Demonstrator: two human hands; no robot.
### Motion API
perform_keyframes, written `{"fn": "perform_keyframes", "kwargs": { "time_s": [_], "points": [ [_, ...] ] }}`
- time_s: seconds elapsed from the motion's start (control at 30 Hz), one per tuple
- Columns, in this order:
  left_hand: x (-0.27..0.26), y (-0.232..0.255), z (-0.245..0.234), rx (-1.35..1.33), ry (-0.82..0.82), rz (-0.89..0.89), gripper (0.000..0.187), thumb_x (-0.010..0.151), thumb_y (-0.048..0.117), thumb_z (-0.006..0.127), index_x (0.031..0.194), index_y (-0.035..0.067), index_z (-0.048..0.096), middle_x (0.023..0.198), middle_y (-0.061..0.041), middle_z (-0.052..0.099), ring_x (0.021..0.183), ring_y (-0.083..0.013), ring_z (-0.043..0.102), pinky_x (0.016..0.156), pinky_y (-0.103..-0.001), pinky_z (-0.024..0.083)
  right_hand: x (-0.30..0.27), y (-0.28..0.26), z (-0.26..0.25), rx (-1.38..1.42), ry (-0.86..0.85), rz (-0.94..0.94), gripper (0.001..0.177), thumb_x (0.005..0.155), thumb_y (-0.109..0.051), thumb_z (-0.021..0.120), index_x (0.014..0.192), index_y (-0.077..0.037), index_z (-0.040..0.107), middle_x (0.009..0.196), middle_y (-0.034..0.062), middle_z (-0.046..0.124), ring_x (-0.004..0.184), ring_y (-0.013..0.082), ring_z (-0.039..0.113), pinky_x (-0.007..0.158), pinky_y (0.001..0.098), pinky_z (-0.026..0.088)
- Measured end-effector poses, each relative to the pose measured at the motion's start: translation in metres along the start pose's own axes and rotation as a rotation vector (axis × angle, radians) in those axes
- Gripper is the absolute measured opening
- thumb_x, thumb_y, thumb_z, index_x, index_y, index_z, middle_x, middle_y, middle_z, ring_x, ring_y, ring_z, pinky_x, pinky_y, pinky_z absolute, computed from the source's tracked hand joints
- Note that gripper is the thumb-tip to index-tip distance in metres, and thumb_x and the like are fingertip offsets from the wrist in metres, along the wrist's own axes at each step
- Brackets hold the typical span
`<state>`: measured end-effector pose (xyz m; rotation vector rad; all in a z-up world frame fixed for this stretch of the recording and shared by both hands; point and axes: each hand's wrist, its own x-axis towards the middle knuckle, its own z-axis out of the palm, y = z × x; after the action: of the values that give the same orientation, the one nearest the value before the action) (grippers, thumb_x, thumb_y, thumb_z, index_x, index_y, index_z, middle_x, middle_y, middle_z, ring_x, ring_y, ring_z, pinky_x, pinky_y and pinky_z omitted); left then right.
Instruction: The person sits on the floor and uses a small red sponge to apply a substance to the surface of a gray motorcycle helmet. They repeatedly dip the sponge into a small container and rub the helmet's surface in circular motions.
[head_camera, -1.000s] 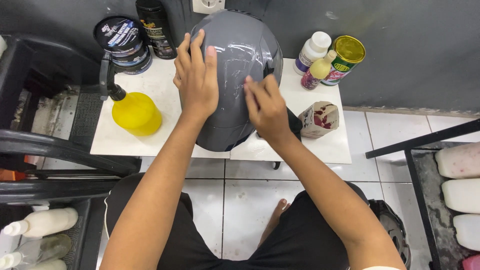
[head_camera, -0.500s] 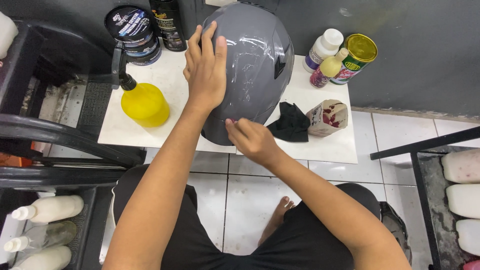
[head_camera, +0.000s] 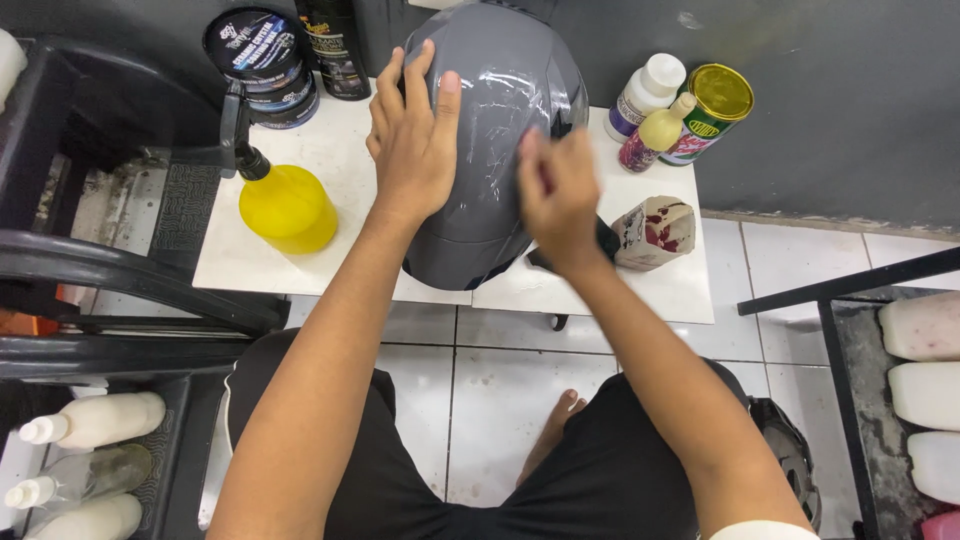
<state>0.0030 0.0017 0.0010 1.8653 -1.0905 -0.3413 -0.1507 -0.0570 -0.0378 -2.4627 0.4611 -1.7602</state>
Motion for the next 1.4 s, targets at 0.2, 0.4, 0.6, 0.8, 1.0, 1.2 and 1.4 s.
{"fn": "perform_keyframes", "kwargs": {
  "time_s": [0.2, 0.4, 0.6, 0.8, 1.0, 1.2, 1.4],
  "points": [
    [-0.001, 0.0, 0.002, 0.0, 0.035, 0.004, 0.066, 0.096, 0.061, 0.02, 0.15, 0.025, 0.037, 0.159, -0.009, 0.026, 0.148, -0.0319, 0.026, 0.109, -0.062, 0.024, -0.006, -0.011, -0.008, 0.05, -0.058, 0.125, 0.026, 0.1, 0.007, 0.062, 0.077, -0.001, 0.053, 0.073, 0.0083, 0.041, 0.067, 0.0211, 0.039, 0.062, 0.0346, 0.033],
    [-0.002, 0.005, 0.0, 0.02, -0.012, -0.002, 0.068, 0.096, 0.061, 0.02, 0.152, 0.025, 0.033, 0.161, -0.01, 0.022, 0.149, -0.0329, 0.021, 0.11, -0.064, 0.021, 0.013, -0.007, -0.005, 0.102, -0.039, 0.242, 0.02, 0.103, -0.001, 0.063, 0.082, 0.001, 0.061, 0.078, 0.0066, 0.04, 0.068, 0.0172, 0.039, 0.063, 0.0314, 0.034],
    [-0.001, 0.001, -0.001, 0.027, -0.044, 0.007, 0.067, 0.097, 0.06, 0.031, 0.154, 0.026, 0.027, 0.162, -0.012, 0.018, 0.15, -0.0333, 0.018, 0.111, -0.064, 0.019, 0.006, -0.027, -0.009, 0.139, -0.092, 0.271, 0.028, 0.102, 0.001, 0.061, 0.076, -0.004, 0.051, 0.077, 0.0063, 0.041, 0.065, 0.0172, 0.04, 0.062, 0.0319, 0.034],
    [-0.001, -0.002, 0.0, 0.027, -0.058, 0.024, 0.066, 0.098, 0.059, 0.027, 0.156, 0.026, 0.025, 0.164, -0.011, 0.015, 0.151, -0.0351, 0.016, 0.112, -0.064, 0.017, 0.002, -0.022, -0.008, 0.129, -0.068, 0.243, 0.023, 0.102, 0.003, 0.061, 0.08, 0.0, 0.055, 0.077, 0.0064, 0.039, 0.066, 0.0153, 0.037, 0.059, 0.028, 0.032],
    [-0.001, -0.019, 0.006, 0.071, -0.045, 0.118, 0.082, 0.095, 0.052, 0.061, 0.159, 0.028, 0.015, 0.166, -0.012, 0.012, 0.152, -0.0377, 0.017, 0.114, -0.063, 0.02, -0.018, -0.041, -0.006, 0.123, -0.032, 0.205, 0.029, 0.101, 0.002, 0.059, 0.074, -0.003, 0.048, 0.072, 0.0074, 0.04, 0.065, 0.0207, 0.038, 0.059, 0.0352, 0.032],
    [-0.006, -0.018, -0.001, 0.069, -0.1, 0.132, 0.086, 0.098, 0.054, 0.059, 0.16, 0.026, 0.006, 0.168, -0.013, 0.007, 0.154, -0.0397, 0.014, 0.116, -0.062, 0.017, -0.012, -0.035, 0.003, 0.081, 0.065, 0.213, 0.025, 0.102, -0.001, 0.058, 0.077, -0.002, 0.054, 0.072, 0.0063, 0.042, 0.065, 0.0183, 0.04, 0.06, 0.0323, 0.034],
    [-0.01, -0.019, -0.003, 0.084, -0.104, 0.147, 0.084, 0.1, 0.056, 0.055, 0.16, 0.022, 0.006, 0.168, -0.015, 0.005, 0.154, -0.039, 0.011, 0.118, -0.06, 0.015, -0.014, -0.023, 0.002, 0.047, 0.158, 0.419, 0.028, 0.102, -0.005, 0.059, 0.076, -0.008, 0.05, 0.075, 0.0041, 0.045, 0.068, 0.0154, 0.042, 0.063, 0.0309, 0.036]
  ]
}}
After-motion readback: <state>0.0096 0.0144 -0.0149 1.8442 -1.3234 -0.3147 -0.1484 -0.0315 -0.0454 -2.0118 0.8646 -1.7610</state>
